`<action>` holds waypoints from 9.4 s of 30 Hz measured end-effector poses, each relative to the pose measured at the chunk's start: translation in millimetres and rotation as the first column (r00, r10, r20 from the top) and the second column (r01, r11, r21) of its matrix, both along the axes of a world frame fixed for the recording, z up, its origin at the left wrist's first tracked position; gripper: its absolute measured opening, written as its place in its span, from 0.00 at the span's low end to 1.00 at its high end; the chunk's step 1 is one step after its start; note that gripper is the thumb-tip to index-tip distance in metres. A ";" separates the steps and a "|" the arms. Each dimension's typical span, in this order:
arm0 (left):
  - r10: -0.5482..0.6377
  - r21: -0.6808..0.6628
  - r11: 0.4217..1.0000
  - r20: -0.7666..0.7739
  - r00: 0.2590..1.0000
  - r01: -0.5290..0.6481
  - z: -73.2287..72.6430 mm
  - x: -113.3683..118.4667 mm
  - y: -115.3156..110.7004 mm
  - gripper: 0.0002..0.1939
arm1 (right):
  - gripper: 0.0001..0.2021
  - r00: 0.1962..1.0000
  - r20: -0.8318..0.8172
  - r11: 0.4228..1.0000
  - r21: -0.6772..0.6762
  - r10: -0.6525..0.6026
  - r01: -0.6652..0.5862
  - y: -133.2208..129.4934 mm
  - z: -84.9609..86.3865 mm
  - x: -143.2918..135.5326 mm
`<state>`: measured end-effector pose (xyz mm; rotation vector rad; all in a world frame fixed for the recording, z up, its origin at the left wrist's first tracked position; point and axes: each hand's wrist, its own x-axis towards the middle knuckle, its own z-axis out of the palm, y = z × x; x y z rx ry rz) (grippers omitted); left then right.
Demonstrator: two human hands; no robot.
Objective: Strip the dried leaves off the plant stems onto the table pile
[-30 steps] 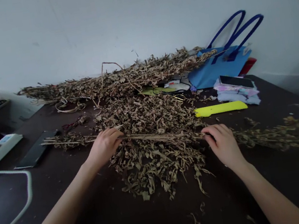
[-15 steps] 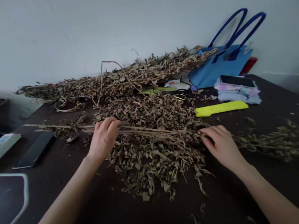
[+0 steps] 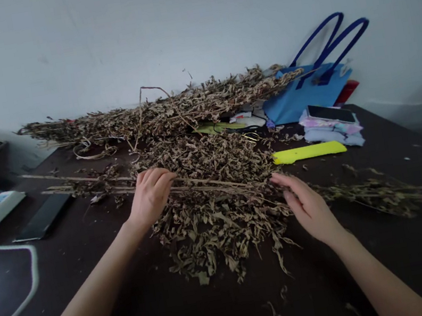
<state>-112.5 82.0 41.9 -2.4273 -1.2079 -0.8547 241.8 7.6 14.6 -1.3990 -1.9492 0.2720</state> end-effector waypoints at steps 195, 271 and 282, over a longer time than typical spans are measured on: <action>0.460 -0.562 0.638 0.827 0.324 0.527 -34.1 19.7 -78.8 0.08 | 0.11 0.899 0.372 0.967 -0.183 0.234 -0.176 -19.5 17.7 -3.6; 0.505 -0.474 0.561 0.845 0.173 0.678 -21.8 57.2 -74.1 0.14 | 0.11 0.909 0.236 0.916 -0.298 0.344 -0.269 -28.2 16.5 -27.1; 0.471 -0.333 0.669 0.881 -0.033 0.665 -24.9 63.6 -79.7 0.10 | 0.10 0.918 0.214 0.915 -0.310 0.333 -0.260 -35.0 17.6 -38.1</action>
